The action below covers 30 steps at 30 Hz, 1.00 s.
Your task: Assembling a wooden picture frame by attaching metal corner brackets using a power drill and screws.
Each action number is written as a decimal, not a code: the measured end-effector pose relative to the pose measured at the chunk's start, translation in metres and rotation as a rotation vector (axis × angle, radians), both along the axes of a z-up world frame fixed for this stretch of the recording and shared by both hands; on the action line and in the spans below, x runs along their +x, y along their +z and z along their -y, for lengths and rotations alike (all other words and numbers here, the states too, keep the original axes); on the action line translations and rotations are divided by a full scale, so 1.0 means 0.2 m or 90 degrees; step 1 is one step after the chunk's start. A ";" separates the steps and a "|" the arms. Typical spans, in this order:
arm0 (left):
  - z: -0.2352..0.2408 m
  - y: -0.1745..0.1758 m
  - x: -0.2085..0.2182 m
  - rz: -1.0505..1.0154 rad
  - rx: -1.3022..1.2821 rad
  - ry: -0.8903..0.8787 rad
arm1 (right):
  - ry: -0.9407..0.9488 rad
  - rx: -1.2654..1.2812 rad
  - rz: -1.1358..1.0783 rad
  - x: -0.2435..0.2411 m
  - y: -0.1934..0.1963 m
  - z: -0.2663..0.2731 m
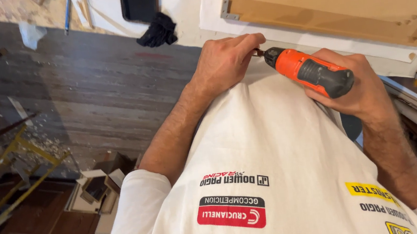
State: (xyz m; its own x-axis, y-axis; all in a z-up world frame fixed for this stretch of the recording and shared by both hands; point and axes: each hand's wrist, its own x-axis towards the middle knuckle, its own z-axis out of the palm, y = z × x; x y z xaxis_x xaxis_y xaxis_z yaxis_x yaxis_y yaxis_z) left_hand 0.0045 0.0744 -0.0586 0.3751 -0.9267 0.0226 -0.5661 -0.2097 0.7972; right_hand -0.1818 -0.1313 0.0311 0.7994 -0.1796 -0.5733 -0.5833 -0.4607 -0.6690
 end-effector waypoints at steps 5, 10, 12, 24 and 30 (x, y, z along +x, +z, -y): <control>-0.09 -0.09 0.03 -0.074 0.080 0.042 | -0.004 0.059 -0.055 0.14 0.00 -0.02; -0.10 -0.09 0.11 -0.145 0.136 0.150 | 0.020 0.034 -0.031 0.20 -0.04 -0.04; -0.10 -0.10 0.13 -0.195 0.204 0.277 | 0.052 -0.036 0.011 0.18 -0.07 -0.05; -0.02 -0.29 0.19 -0.213 0.232 0.305 | -0.009 -0.122 0.071 0.30 -0.14 -0.25; -0.03 -0.31 0.21 -0.197 0.236 0.269 | -0.025 -0.118 0.015 0.35 -0.14 -0.30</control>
State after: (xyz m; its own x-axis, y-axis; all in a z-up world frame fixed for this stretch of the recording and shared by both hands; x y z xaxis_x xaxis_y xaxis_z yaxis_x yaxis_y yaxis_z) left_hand 0.0462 0.0809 -0.1198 0.6474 -0.6229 -0.4391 -0.1297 -0.6578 0.7419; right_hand -0.1124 -0.0723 0.0033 0.8029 -0.3113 -0.5083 -0.5879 -0.5545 -0.5890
